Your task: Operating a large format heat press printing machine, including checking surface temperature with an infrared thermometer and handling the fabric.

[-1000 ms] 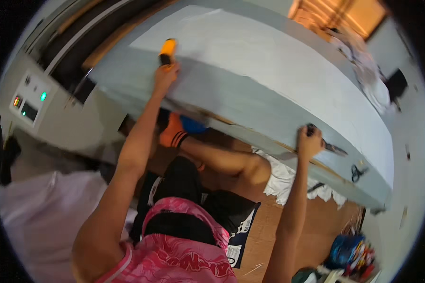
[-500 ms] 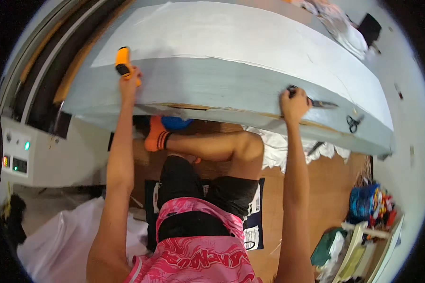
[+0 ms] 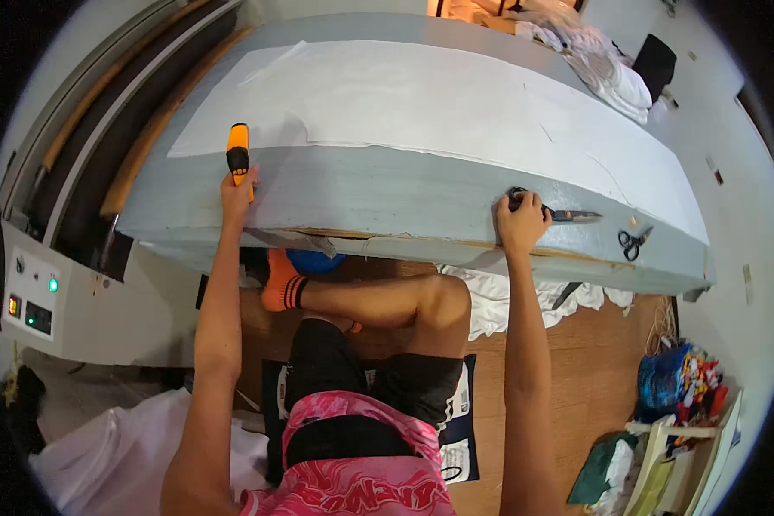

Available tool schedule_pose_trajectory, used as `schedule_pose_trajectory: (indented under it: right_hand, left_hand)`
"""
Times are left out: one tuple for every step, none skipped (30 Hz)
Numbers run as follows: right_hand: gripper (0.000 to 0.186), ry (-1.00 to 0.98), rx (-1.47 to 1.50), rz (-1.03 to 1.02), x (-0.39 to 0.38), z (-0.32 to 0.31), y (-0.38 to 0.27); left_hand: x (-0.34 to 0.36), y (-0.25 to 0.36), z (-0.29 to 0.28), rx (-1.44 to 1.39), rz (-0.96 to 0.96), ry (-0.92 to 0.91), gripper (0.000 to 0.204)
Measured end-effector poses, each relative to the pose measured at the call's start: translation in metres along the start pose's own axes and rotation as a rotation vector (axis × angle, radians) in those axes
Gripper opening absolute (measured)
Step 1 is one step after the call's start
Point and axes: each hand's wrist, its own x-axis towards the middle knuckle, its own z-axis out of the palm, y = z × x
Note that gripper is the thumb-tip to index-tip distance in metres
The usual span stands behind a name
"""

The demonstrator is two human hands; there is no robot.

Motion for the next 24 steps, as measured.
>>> schedule_pose_trajectory:
  right_hand:
    - [0.030,-0.002,0.013,0.004,-0.001,0.000,0.001]
    - [0.030,0.006,0.020,0.023,-0.001,0.000,0.001]
    - [0.030,0.016,0.024,0.028,0.001,0.001,0.001]
    - [0.030,0.033,0.019,0.013,0.003,0.002,0.003]
    - [0.030,0.049,0.015,0.001,0.002,0.004,0.004]
    - [0.031,0.067,0.009,-0.009,0.003,0.005,0.007]
    - [0.031,0.084,-0.007,0.014,0.004,0.003,0.007]
    - [0.030,0.052,0.016,-0.002,0.006,0.001,0.000]
    - [0.028,0.031,0.012,-0.012,0.010,-0.005,0.005]
    - [0.027,0.001,0.019,0.022,0.005,-0.004,0.007]
    - [0.027,-0.017,0.035,0.048,0.007,0.003,0.008]
    - [0.026,-0.016,0.035,0.013,0.004,0.005,0.008]
    - [0.027,0.068,-0.008,0.000,0.000,0.009,0.018]
    - [0.027,0.083,0.007,0.008,0.000,0.011,0.008]
    - [0.027,0.097,0.024,0.015,0.001,0.008,0.005]
    - [0.027,0.107,0.002,0.026,0.001,0.007,0.004]
    - [0.028,0.115,0.000,0.040,0.002,0.005,0.001]
    - [0.028,0.122,-0.001,0.054,0.001,0.003,0.001]
    - [0.028,0.136,-0.013,0.064,0.002,0.001,0.000]
    - [0.028,0.138,-0.027,0.060,0.001,-0.001,0.000]
    - [0.029,0.140,-0.040,0.056,0.000,-0.003,0.000]
    - [0.029,0.142,-0.055,0.053,0.000,-0.005,0.001]
    - [0.029,0.157,-0.070,0.064,-0.001,-0.005,-0.001]
    - [0.030,0.144,-0.081,0.069,-0.001,-0.003,-0.005]
  left_hand:
    - [-0.004,0.001,-0.003,-0.001,0.000,0.017,0.021]
    - [-0.002,0.000,-0.004,-0.034,0.003,0.015,0.022]
    - [-0.001,-0.001,-0.005,-0.067,0.009,0.008,0.023]
    - [0.003,0.000,-0.001,-0.105,0.020,-0.011,0.025]
    - [0.005,-0.003,-0.001,-0.107,0.036,-0.028,0.025]
    - [0.005,-0.004,-0.002,-0.150,0.023,-0.001,0.026]
    - [0.002,-0.009,-0.003,-0.196,0.003,0.017,0.026]
    - [0.003,-0.013,-0.009,-0.182,-0.005,0.034,0.025]
    - [0.007,-0.021,-0.003,-0.187,-0.018,0.030,0.024]
    - [0.009,-0.028,-0.007,-0.159,-0.098,0.028,0.021]
    - [0.013,-0.037,-0.017,0.001,-0.038,0.014,0.021]
    - [0.013,-0.038,-0.013,-0.112,-0.081,0.034,0.020]
    - [0.008,-0.034,0.003,-0.134,-0.029,0.051,0.024]
    - [0.014,-0.034,-0.006,-0.175,-0.012,0.056,0.024]
    - [0.019,-0.037,-0.010,-0.215,0.004,0.063,0.025]
    - [0.018,-0.035,-0.010,-0.226,0.001,0.039,0.025]
    - [0.020,-0.033,-0.011,-0.202,0.004,0.039,0.024]
    - [0.020,-0.033,-0.010,-0.176,0.009,0.041,0.024]
    - [0.019,-0.031,-0.008,-0.186,0.016,0.022,0.024]
    - [0.018,-0.032,-0.005,-0.197,0.009,0.012,0.023]
    - [0.017,-0.032,-0.003,-0.207,0.004,0.001,0.022]
    - [0.017,-0.033,-0.006,-0.219,0.012,-0.017,0.022]
    - [0.016,-0.034,-0.012,-0.208,0.004,0.008,0.019]
    - [0.017,-0.036,-0.014,-0.197,-0.003,0.034,0.016]
